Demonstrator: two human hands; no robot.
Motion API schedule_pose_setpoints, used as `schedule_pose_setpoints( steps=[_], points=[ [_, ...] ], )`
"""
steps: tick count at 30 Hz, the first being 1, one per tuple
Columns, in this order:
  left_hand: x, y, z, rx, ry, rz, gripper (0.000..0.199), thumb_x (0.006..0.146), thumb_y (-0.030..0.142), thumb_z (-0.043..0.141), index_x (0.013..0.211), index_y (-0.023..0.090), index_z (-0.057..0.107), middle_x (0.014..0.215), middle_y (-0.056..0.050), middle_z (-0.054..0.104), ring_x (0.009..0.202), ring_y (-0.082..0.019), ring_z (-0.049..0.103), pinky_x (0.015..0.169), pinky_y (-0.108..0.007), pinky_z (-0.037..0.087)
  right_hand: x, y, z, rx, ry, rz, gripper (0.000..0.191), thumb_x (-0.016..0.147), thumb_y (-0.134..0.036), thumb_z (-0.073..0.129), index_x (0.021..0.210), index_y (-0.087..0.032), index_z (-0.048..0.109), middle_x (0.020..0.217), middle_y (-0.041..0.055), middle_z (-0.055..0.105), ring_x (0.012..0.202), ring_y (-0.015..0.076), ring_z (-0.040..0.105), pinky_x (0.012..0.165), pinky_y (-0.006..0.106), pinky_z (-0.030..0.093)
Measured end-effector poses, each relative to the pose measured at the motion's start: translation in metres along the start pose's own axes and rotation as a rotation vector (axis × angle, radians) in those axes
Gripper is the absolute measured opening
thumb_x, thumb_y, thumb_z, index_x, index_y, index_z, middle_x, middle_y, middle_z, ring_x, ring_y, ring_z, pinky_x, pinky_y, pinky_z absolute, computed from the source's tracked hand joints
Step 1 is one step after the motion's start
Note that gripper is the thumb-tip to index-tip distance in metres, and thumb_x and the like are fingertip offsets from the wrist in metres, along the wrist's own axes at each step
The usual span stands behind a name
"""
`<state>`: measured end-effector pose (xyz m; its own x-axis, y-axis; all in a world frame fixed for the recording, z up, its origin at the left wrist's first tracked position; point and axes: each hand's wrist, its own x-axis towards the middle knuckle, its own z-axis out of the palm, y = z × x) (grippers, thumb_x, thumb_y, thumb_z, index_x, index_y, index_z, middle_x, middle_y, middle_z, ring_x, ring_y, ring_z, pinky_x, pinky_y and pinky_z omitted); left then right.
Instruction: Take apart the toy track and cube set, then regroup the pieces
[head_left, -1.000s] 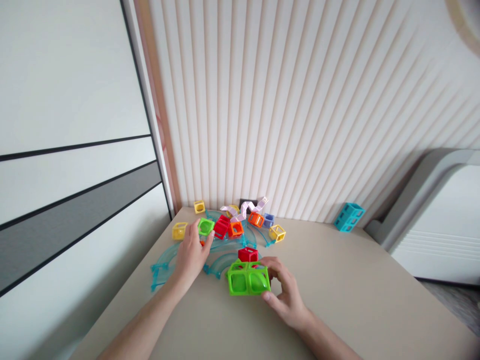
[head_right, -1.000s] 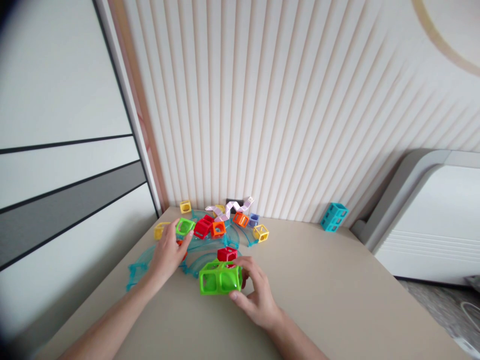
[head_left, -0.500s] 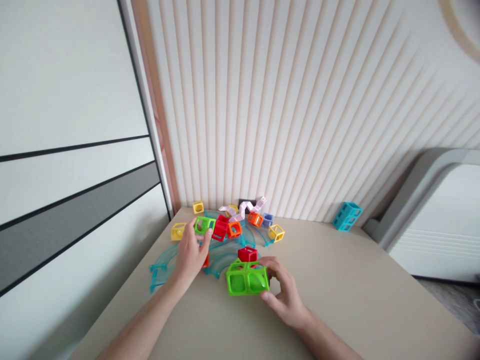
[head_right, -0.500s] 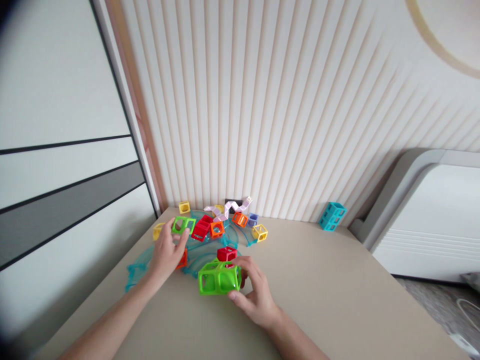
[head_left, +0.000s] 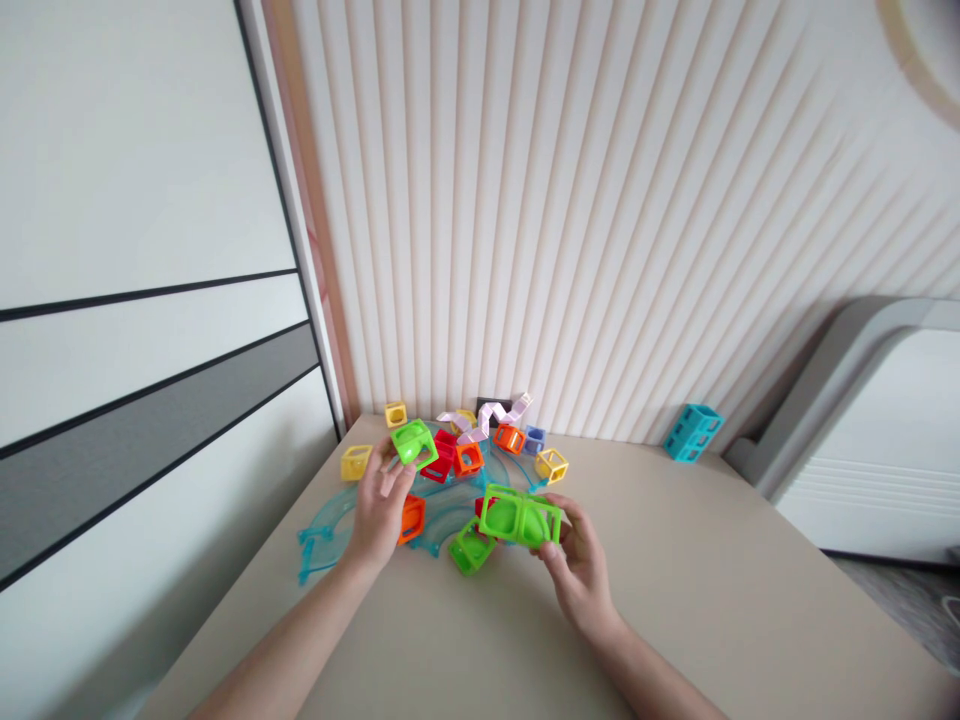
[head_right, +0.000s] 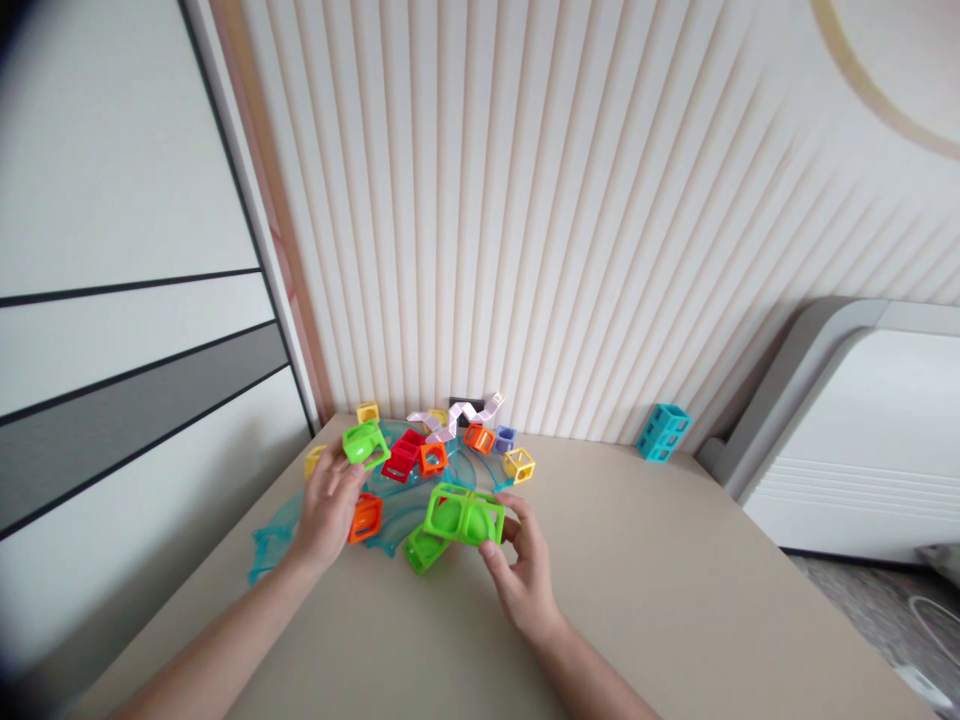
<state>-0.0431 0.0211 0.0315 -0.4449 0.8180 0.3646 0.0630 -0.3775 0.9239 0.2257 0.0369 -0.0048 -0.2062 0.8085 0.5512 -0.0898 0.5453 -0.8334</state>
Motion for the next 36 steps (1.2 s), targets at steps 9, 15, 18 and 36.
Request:
schedule_pose_setpoints(
  steps=[9,15,18,36],
  points=[
    [-0.014,0.004,0.003,0.006,-0.077,0.093,0.053,0.087,0.048,0.065,0.129,0.022,0.046,0.126,-0.014,0.067,0.113,-0.028,0.069,0.099,-0.042,0.055,0.003,0.001,0.003,0.077,0.075,0.083,0.038,0.095,-0.046,0.067,0.126,-0.028,0.055,0.089,0.0024,0.067,0.067,0.0157,0.063,0.058,0.027,0.054],
    [-0.022,0.005,0.007,-0.108,-0.172,0.051,0.044,0.090,0.040,0.069,0.124,0.022,0.048,0.117,-0.011,0.070,0.105,-0.025,0.071,0.090,-0.036,0.057,0.002,0.001,0.002,0.063,0.073,0.101,0.039,0.094,-0.046,0.068,0.127,-0.029,0.055,0.090,0.0033,0.069,0.068,0.0169,0.063,0.060,0.028,0.053],
    [-0.028,0.004,0.008,-0.168,-0.265,0.069,0.038,0.093,0.033,0.067,0.126,0.024,0.049,0.124,-0.011,0.066,0.106,-0.024,0.071,0.090,-0.035,0.057,0.002,0.000,0.002,0.069,0.087,0.117,0.039,0.093,-0.045,0.069,0.126,-0.029,0.056,0.092,0.0036,0.070,0.069,0.0172,0.063,0.060,0.028,0.053],
    [-0.046,-0.001,0.019,-0.123,-0.512,-0.052,0.043,0.095,0.018,0.060,0.134,0.031,0.048,0.146,-0.010,0.053,0.133,-0.025,0.057,0.109,-0.043,0.050,0.009,-0.007,0.009,0.218,0.190,0.155,0.042,0.088,-0.044,0.076,0.121,-0.028,0.056,0.096,0.0045,0.073,0.074,0.0204,0.072,0.064,0.034,0.060]
  ],
)
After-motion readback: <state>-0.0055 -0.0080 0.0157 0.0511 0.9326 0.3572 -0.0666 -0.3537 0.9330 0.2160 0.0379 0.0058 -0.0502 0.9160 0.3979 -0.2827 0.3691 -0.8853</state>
